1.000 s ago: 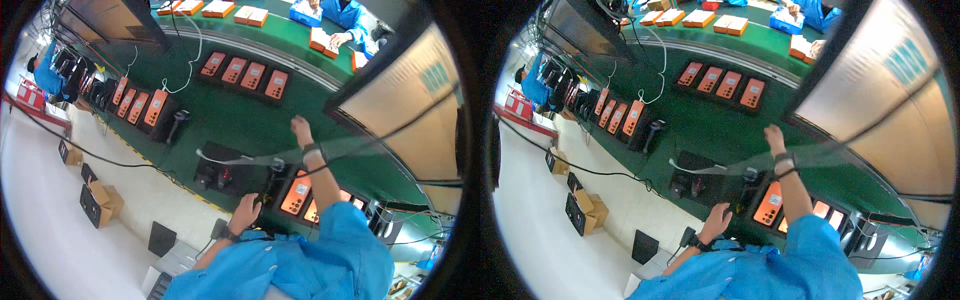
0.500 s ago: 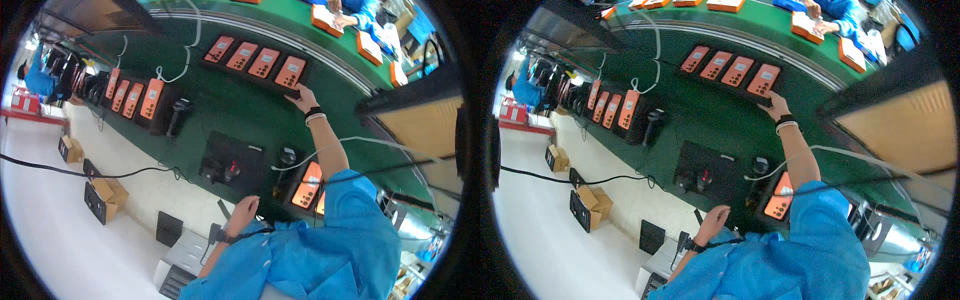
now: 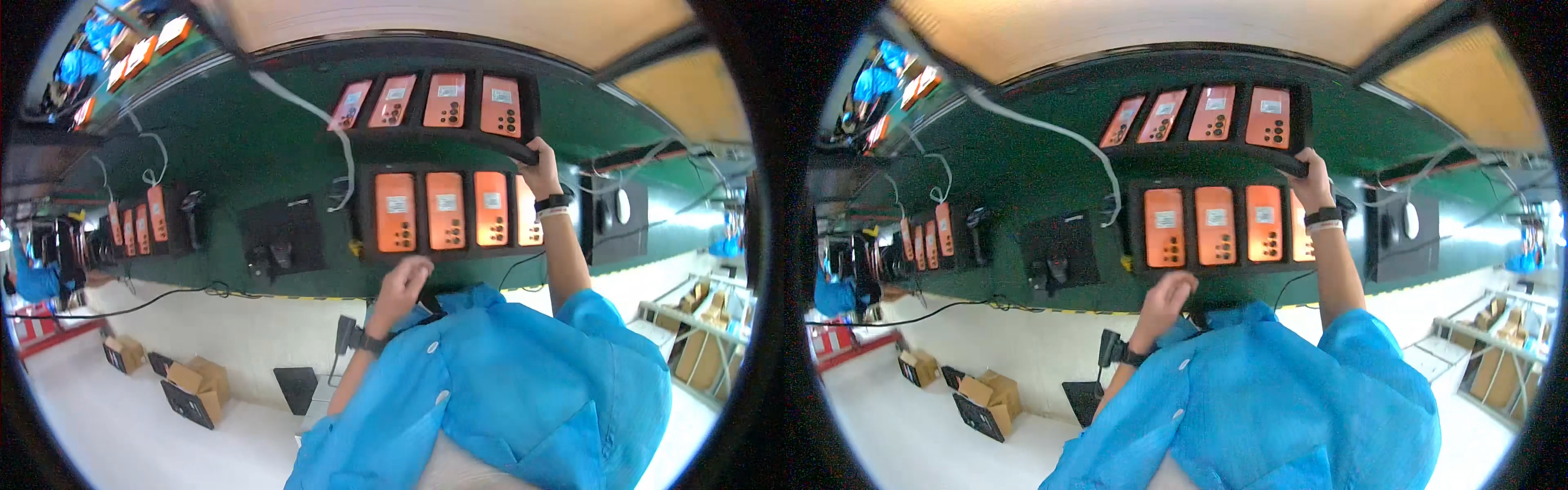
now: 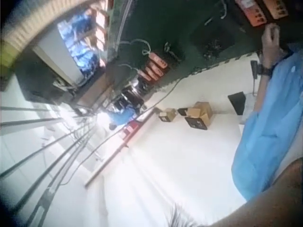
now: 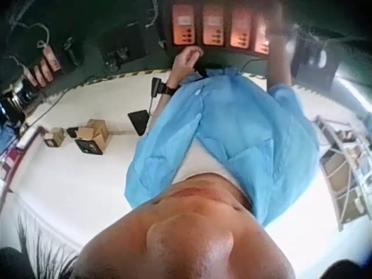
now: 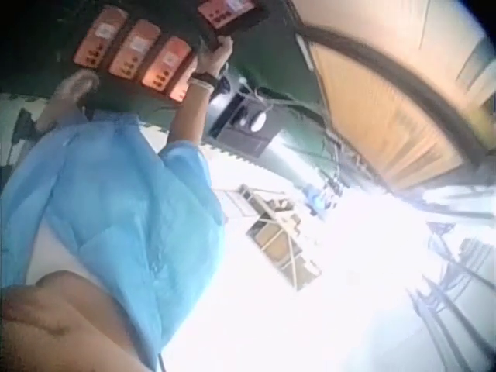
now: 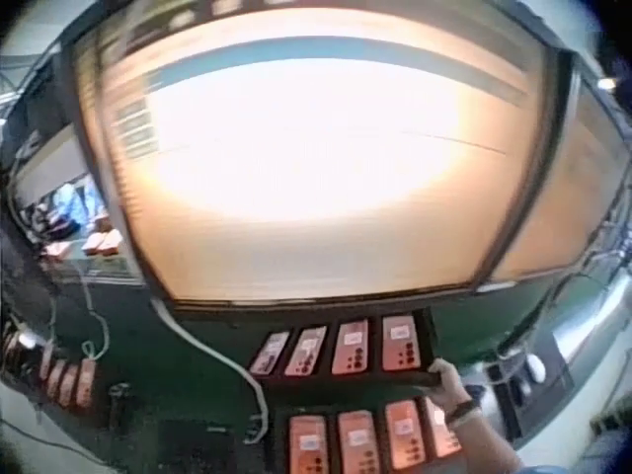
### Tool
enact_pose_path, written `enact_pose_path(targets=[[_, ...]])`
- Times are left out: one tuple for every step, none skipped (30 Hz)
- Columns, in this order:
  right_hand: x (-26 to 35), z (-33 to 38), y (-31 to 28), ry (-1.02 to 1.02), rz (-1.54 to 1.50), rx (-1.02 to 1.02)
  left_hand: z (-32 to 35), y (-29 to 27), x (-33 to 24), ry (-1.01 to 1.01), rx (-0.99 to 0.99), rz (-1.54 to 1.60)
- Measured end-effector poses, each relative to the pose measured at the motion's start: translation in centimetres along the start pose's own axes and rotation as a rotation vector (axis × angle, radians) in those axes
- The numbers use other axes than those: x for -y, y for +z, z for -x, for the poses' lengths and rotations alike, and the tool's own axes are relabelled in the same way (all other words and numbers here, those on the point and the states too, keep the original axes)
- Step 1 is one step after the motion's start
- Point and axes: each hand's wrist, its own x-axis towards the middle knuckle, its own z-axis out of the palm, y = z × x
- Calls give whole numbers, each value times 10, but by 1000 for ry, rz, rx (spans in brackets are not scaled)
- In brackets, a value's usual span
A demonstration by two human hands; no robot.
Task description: The recorder is testing orange electronic devices by scanning them and plugging in cables on a factory production line.
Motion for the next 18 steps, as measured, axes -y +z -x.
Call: enact_pose_path(targets=[[15,14,-32,-3,11,31,-13,11,0,86,-24,153],[23,13,-107,-388,369,94,-34,21,-11,80,-19,101],[20,75,-32,-220,103,52,-43,11,-6,35,-127,39],[30,88,-52,-144,-20,-10,-64,16,-2,69,-186,525],[36,93,-72,-54,-147,-62,-83,18,6,91,-254,1007],[44,107,-87,-80,-169,-37,-97,8,6,123,-322,1136],[46,114,-106,-85,-198,-20,-109,-4,4,139,-407,1255],[48,112,-140,-104,-217,-38,-117,-9,-1,139,-471,1205],[51,110,-177,-114,-190,102,-123,-15,-6,146,-543,1155],[54,113,-184,-103,-195,65,-125,-28,1,164,-487,1148],[60,121,-183,-98,-202,19,-123,-34,4,175,-504,1134],[63,130,-179,-90,-203,81,-118,-41,7,118,-439,948],[66,138,-172,-95,-203,137,-119,-44,6,59,-362,768],[66,140,-185,-98,-232,87,-117,-32,-4,31,-360,663],[66,140,-196,-103,-241,79,-111,-27,-11,26,-349,656],[65,141,-201,-74,-63,80,-98,-29,-15,44,-327,501],[63,144,-205,-41,114,77,-84,-31,-15,58,-301,345],[58,145,-197,-26,252,86,-70,-31,-11,20,-384,192]])
